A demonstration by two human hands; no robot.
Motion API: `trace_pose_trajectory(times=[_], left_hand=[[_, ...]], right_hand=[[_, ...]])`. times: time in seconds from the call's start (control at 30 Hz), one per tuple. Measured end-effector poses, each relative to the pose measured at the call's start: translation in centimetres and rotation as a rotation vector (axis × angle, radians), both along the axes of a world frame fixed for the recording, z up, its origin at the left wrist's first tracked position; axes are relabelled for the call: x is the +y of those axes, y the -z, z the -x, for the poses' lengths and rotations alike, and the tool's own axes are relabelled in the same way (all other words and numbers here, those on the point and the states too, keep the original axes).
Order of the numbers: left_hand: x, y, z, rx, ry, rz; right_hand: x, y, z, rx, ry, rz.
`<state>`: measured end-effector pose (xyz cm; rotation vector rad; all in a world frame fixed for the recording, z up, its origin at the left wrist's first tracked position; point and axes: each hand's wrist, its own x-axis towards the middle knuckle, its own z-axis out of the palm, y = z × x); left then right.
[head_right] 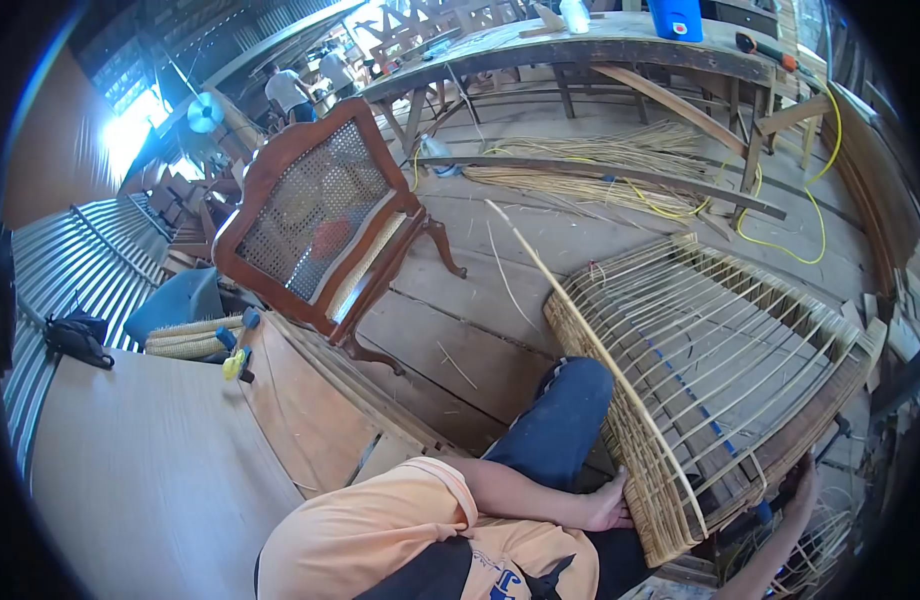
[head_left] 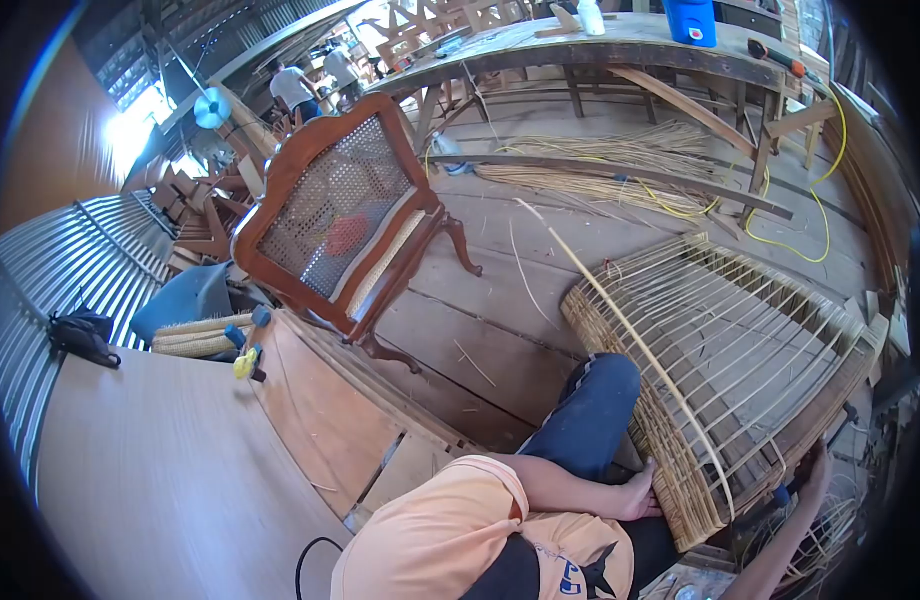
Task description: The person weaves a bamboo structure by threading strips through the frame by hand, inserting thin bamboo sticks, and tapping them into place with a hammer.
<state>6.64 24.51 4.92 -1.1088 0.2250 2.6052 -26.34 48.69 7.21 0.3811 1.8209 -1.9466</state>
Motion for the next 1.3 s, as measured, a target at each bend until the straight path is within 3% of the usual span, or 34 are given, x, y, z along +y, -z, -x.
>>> trace_pose_trajectory(times=[0.3,0.4,0.43,0.47,0.5,0.53,0.57,0.6,0.63,0.73,0.77,0.83,0.9,0.97,1.03,1.1,1.17,1.2,1.3], left_hand=[[0.4,4.1,1.0,-0.101,0.244,0.248],[-0.1,4.3,0.8,-0.163,0.394,0.377],[-0.5,4.1,0.6,-0.164,0.397,0.376],[-1.2,3.5,0.2,-0.137,0.525,0.459],[-1.6,2.9,-0.5,-0.109,0.674,0.531],[-2.0,2.2,-1.5,-0.036,0.811,0.736],[-2.9,-1.7,-1.7,0.042,1.090,0.886],[-2.7,-4.0,-2.4,0.356,1.116,1.177],[-2.5,-4.7,-3.3,0.573,0.988,1.538],[-1.4,-7.9,-2.1,0.797,0.817,1.791],[-1.0,-8.2,-1.3,0.849,0.744,1.866],[0.3,-7.9,0.0,1.049,0.635,2.138],[1.8,-8.0,1.2,1.129,0.694,2.154],[2.6,-8.2,2.3,1.187,0.710,2.205],[3.5,-8.1,2.9,1.113,0.704,2.121],[5.0,-8.7,3.4,1.085,0.724,2.037],[6.6,-9.3,4.2,0.839,0.625,1.481],[7.6,-9.2,4.7,0.826,0.499,1.534],[6.9,-9.2,5.9,0.674,0.600,1.485]], right_hand=[[0.2,-0.4,-1.6,0.004,0.033,-0.024],[2.1,-0.9,-2.4,0.035,-0.043,-0.130],[3.2,-0.8,-2.8,0.194,0.068,-0.265],[4.3,-0.5,-3.3,0.351,0.187,-0.403],[7.5,1.7,-1.3,0.321,0.069,-0.501],[13.4,4.1,-1.6,0.258,-0.017,-0.612],[9.7,-2.0,-8.5,0.339,0.198,-0.378],[7.0,-6.9,-14.0,0.293,0.295,-0.365],[7.0,-9.1,-17.6,0.157,0.251,-0.250],[5.6,-9.6,-26.1,0.107,0.435,0.005],[6.3,-8.8,-28.3,0.042,0.381,0.097],[5.4,-7.3,-32.4,-0.020,0.567,0.088],[4.6,-5.1,-35.5,-0.113,0.688,0.176],[3.0,-4.9,-38.1,-0.042,0.586,0.192],[2.0,-4.2,-39.9,-0.089,0.567,0.440],[1.9,-3.8,-39.8,-0.084,0.488,0.291],[2.2,-3.8,-39.2,-0.088,0.464,0.305],[2.4,-3.9,-38.9,-0.095,0.484,0.315],[2.7,-3.6,-38.4,-0.117,0.424,0.413]])
